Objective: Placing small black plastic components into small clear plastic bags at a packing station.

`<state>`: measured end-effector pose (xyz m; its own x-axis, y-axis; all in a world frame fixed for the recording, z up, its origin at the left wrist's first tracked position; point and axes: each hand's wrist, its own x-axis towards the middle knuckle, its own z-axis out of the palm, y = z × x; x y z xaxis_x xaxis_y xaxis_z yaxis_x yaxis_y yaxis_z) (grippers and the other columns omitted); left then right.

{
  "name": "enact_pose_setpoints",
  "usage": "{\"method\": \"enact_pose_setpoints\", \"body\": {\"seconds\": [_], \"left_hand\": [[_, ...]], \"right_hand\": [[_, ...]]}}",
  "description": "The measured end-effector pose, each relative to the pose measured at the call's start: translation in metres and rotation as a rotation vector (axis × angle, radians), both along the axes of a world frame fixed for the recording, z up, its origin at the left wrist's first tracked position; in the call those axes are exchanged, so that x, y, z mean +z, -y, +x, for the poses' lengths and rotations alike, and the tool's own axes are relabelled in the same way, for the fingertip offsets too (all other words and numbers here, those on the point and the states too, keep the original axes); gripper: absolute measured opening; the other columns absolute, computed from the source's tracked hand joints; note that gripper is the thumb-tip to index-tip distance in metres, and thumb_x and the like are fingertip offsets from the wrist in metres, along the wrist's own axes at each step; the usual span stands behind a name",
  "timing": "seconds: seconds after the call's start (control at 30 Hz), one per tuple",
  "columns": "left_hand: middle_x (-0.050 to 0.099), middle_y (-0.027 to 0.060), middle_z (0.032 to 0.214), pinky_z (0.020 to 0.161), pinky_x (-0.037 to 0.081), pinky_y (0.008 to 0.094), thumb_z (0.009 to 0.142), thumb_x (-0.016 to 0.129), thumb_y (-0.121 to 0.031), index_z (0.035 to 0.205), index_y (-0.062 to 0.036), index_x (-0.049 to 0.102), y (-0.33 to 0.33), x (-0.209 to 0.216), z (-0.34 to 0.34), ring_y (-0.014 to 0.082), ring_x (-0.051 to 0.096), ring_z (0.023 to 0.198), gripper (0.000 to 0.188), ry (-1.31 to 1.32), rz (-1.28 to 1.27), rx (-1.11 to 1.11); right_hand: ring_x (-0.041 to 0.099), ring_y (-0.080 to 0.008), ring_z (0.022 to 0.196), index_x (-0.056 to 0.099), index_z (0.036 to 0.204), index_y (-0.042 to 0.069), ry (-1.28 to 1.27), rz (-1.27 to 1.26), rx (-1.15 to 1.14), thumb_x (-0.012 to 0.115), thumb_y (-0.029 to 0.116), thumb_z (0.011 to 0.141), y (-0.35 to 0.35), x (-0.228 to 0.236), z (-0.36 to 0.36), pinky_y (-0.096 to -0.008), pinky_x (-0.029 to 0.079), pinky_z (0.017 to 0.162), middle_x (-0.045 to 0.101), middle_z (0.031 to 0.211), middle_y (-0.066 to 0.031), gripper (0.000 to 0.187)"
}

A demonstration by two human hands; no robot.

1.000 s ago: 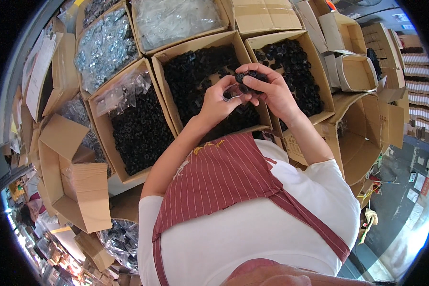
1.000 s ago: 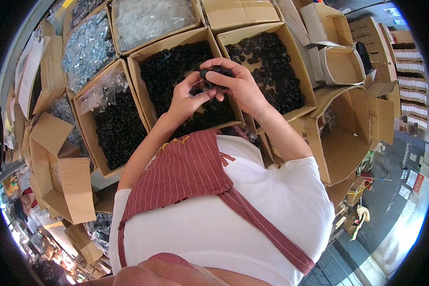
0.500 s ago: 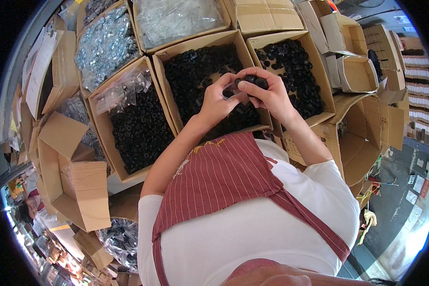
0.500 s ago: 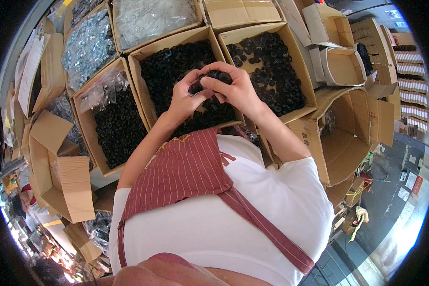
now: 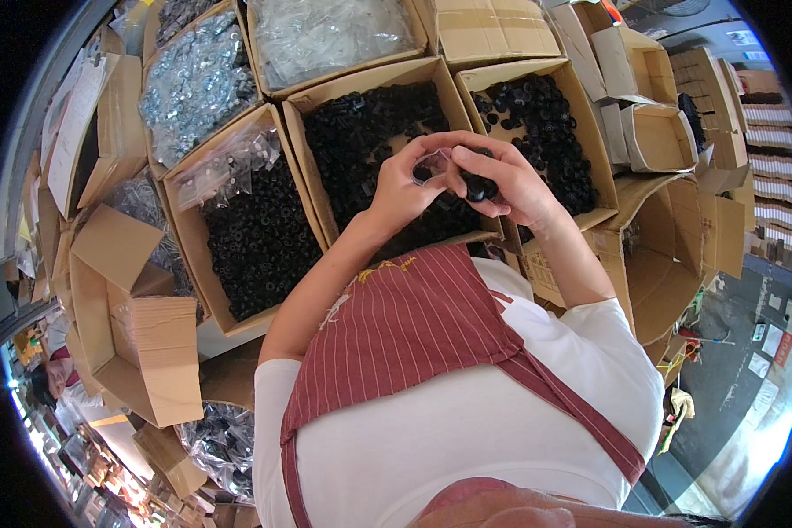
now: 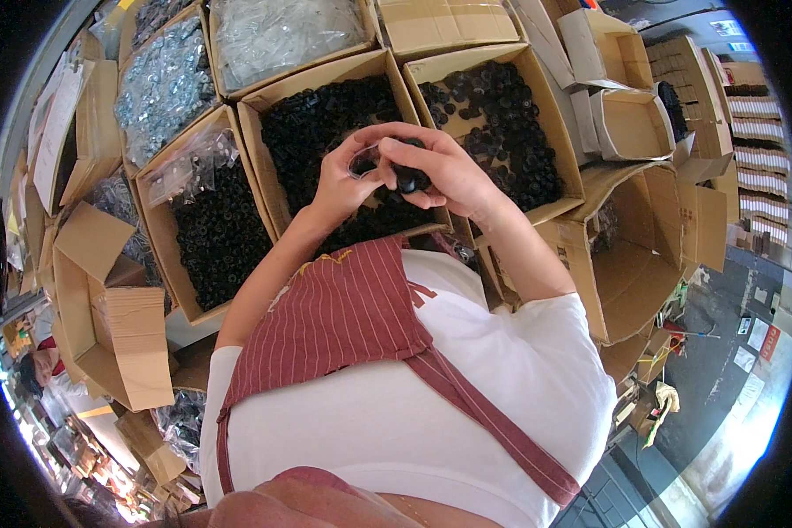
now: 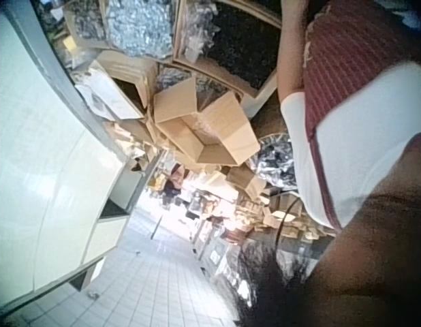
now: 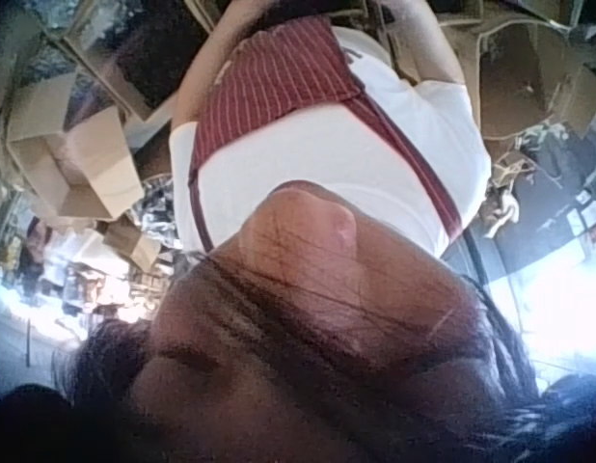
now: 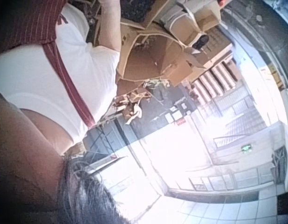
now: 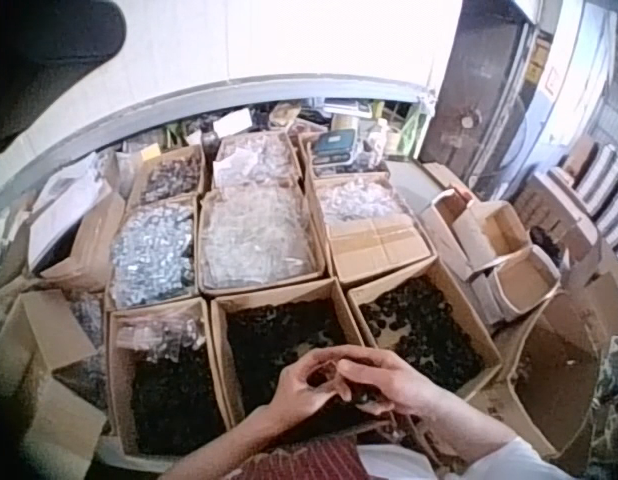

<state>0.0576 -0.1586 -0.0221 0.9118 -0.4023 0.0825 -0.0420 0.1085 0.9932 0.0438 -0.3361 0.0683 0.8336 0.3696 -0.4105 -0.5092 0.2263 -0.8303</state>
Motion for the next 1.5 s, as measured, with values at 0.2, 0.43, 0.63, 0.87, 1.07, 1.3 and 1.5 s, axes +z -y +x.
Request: {"method": "enact_pose_setpoints", "body": {"seconds": [0.2, 0.43, 0.63, 0.87, 1.07, 1.3, 1.5], "left_hand": [[0.066, 0.0088, 0.115, 0.095, 0.049, 0.0343, 0.080, 0.072, 0.003, 0.122, -0.0016, 0.061, -0.002, -0.005, -0.001, 0.0187, 0.063, 0.108, 0.044, 0.005, 0.084, -0.005], [0.069, 0.0072, 0.095, 0.083, 0.053, 0.0318, 0.078, 0.076, 0.000, 0.109, -0.0045, 0.065, 0.001, -0.010, 0.001, 0.0167, 0.068, 0.091, 0.034, 0.125, 0.067, 0.070], [0.067, 0.0042, 0.099, 0.087, 0.051, 0.0299, 0.080, 0.074, 0.001, 0.112, 0.0002, 0.062, -0.001, -0.006, 0.003, 0.0134, 0.064, 0.094, 0.034, 0.006, 0.099, 0.053], [0.066, 0.0017, 0.094, 0.085, 0.052, 0.0290, 0.080, 0.075, 0.000, 0.109, 0.0004, 0.061, 0.000, -0.005, 0.001, 0.0121, 0.065, 0.092, 0.032, -0.034, 0.103, 0.035], [0.071, 0.0068, 0.095, 0.083, 0.054, 0.0303, 0.079, 0.076, -0.001, 0.110, -0.0036, 0.064, 0.001, -0.003, 0.000, 0.0138, 0.067, 0.090, 0.034, 0.003, 0.058, 0.049], [0.068, 0.0099, 0.112, 0.089, 0.052, 0.0327, 0.081, 0.069, 0.006, 0.124, 0.0011, 0.060, -0.003, -0.005, 0.000, 0.0175, 0.064, 0.103, 0.044, -0.026, 0.029, -0.020], [0.068, 0.0098, 0.105, 0.084, 0.053, 0.0323, 0.084, 0.068, 0.006, 0.119, 0.0012, 0.061, -0.001, -0.010, -0.001, 0.0163, 0.066, 0.094, 0.035, -0.041, 0.042, -0.016]], "right_hand": [[0.041, -0.0012, 0.046, 0.055, 0.140, 0.009, 0.052, -0.120, 0.171, 0.054, 0.037, 0.103, -0.005, 0.004, 0.001, -0.0180, 0.025, 0.035, 0.056, 0.064, 0.0011, 0.045], [0.042, -0.0018, 0.046, 0.054, 0.138, 0.007, 0.044, -0.174, 0.216, 0.050, 0.045, 0.104, -0.002, 0.003, 0.001, -0.0182, 0.025, 0.036, 0.056, 0.064, 0.0012, 0.051], [0.057, -0.0127, 0.064, 0.053, 0.133, -0.001, -0.109, 0.272, 0.059, 0.048, 0.032, 0.104, 0.010, -0.010, 0.012, -0.0219, 0.042, 0.050, 0.064, 0.093, -0.0055, 0.044], [0.059, -0.0142, 0.091, 0.055, 0.132, 0.000, -0.063, 0.237, -0.002, 0.057, 0.012, 0.094, 0.009, -0.010, 0.011, -0.0266, 0.047, 0.078, 0.062, 0.111, -0.0091, 0.039], [0.058, -0.0084, 0.066, 0.065, 0.117, 0.001, 0.051, 0.041, -0.044, 0.062, 0.008, 0.092, 0.001, -0.014, 0.007, -0.0205, 0.042, 0.052, 0.066, 0.086, -0.0056, 0.027], [0.060, -0.0074, 0.066, 0.064, 0.126, 0.003, 0.126, -0.046, 0.049, 0.063, 0.010, 0.094, -0.002, -0.004, 0.004, -0.0206, 0.043, 0.052, 0.066, 0.078, -0.0023, 0.033], [0.057, -0.0044, 0.066, 0.058, 0.136, 0.006, 0.228, -0.151, 0.107, 0.061, 0.009, 0.096, -0.012, 0.000, 0.002, -0.0185, 0.043, 0.051, 0.066, 0.087, -0.0004, 0.040]]}}
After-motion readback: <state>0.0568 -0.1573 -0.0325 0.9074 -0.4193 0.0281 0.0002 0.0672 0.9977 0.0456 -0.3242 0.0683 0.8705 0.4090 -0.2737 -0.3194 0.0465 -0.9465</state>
